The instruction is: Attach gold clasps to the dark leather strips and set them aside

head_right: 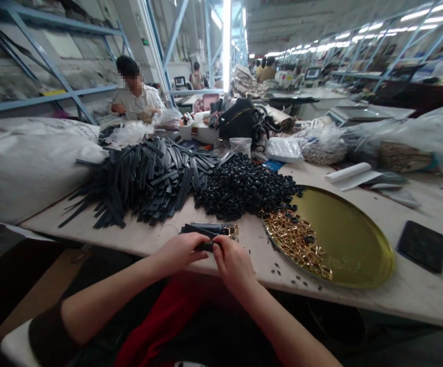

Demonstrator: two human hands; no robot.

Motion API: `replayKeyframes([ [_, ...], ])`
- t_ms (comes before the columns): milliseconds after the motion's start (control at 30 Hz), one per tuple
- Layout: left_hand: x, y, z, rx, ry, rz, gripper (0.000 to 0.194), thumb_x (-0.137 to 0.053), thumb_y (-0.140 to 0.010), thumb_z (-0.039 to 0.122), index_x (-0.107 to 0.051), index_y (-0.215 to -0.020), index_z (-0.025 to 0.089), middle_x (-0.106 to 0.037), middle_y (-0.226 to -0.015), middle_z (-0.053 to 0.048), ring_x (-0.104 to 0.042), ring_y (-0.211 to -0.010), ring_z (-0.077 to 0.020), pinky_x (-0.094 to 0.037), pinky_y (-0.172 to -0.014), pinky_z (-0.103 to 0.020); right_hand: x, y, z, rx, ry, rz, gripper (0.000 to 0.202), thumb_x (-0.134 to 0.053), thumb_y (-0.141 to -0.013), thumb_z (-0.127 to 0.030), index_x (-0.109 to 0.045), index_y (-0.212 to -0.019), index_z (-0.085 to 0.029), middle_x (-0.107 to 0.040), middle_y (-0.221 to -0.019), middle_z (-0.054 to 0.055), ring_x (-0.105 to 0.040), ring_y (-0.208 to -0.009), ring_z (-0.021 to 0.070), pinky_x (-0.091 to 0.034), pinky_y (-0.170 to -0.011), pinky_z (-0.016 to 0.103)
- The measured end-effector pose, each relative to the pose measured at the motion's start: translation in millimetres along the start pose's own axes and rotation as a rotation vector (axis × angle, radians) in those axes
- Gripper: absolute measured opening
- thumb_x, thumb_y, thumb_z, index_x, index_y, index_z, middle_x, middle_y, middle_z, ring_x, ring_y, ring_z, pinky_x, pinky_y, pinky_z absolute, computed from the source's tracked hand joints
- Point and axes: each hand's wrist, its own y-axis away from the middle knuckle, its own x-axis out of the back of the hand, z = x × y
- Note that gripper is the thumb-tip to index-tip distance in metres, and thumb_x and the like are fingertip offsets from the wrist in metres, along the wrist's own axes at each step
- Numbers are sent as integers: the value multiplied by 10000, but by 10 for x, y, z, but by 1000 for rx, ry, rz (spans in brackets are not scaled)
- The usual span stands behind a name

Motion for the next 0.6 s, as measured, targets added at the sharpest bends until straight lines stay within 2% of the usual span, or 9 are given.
replayKeyframes([
  [67, 10, -164, -139, -7, -205, 36, 559, -548, -751, 275, -364, -1259, 134, -465, -1285, -150, -453, -1144, -254, -351, -923, -349, -48, -171, 154, 43, 121, 115, 251, -385, -869, -314, -546, -990, -165, -600, -1035, 130, -542, -965, 247, -410, -850, 399],
  [133, -18, -296, -250, -48, -334, -3, 717, -587, -692, 242, -264, -1315, 97, -389, -1338, -191, -409, -1187, -286, -338, -940, -384, -155, -291, 327, 25, 164, 175, 326, -409, -858, -358, -545, -1055, -137, -547, -1158, 161, -481, -1085, 272, -364, -928, 443],
  [233, -89, -446, -312, -124, -367, -55, 771, -650, -605, 234, -322, -1281, 62, -491, -1222, -205, -500, -1075, -317, -398, -867, -392, -338, -362, 540, -60, 103, 181, 437, -334, -880, -416, -523, -1120, -104, -531, -1186, 173, -459, -1130, 264, -358, -950, 446],
  [333, -137, -538, -260, -142, -373, -55, 596, -649, -622, 223, -457, -1145, 9, -579, -1027, -224, -578, -901, -327, -452, -739, -399, -435, -318, 641, -78, 26, 161, 520, -271, -880, -465, -522, -1126, -82, -519, -1202, 181, -449, -1143, 263, -338, -973, 444],
  [400, -140, -569, -215, -138, -359, -37, 317, -498, -768, 181, -530, -1041, 22, -606, -944, -199, -599, -846, -291, -462, -698, -380, -443, -254, 690, -91, -26, 141, 575, -248, -867, -502, -523, -1125, -69, -525, -1192, 189, -470, -1119, 269, -349, -967, 433],
  [433, -136, -577, -205, -137, -348, -32, 262, -417, -819, 160, -553, -1010, 43, -615, -926, -179, -605, -838, -271, -465, -688, -366, -439, -225, 728, -111, -40, 136, 604, -234, -858, -520, -517, -1137, -65, -532, -1180, 193, -482, -1105, 280, -361, -953, 437],
  [533, -137, -582, -236, -135, -309, -35, 227, -412, -837, 154, -605, -945, 101, -633, -920, -134, -613, -841, -227, -475, -661, -317, -446, -199, 912, -206, 9, 45, 632, -255, -825, -564, -481, -1214, -121, -566, -1139, 187, -542, -1015, 339, -445, -810, 480],
  [600, -185, -564, -282, -110, -280, -27, 190, -452, -813, 146, -636, -845, 112, -644, -868, -129, -622, -793, -197, -474, -595, -276, -464, -221, 1030, -185, 42, -15, 599, -290, -809, -571, -455, -1256, -207, -616, -1042, 163, -594, -900, 349, -476, -695, 483],
])
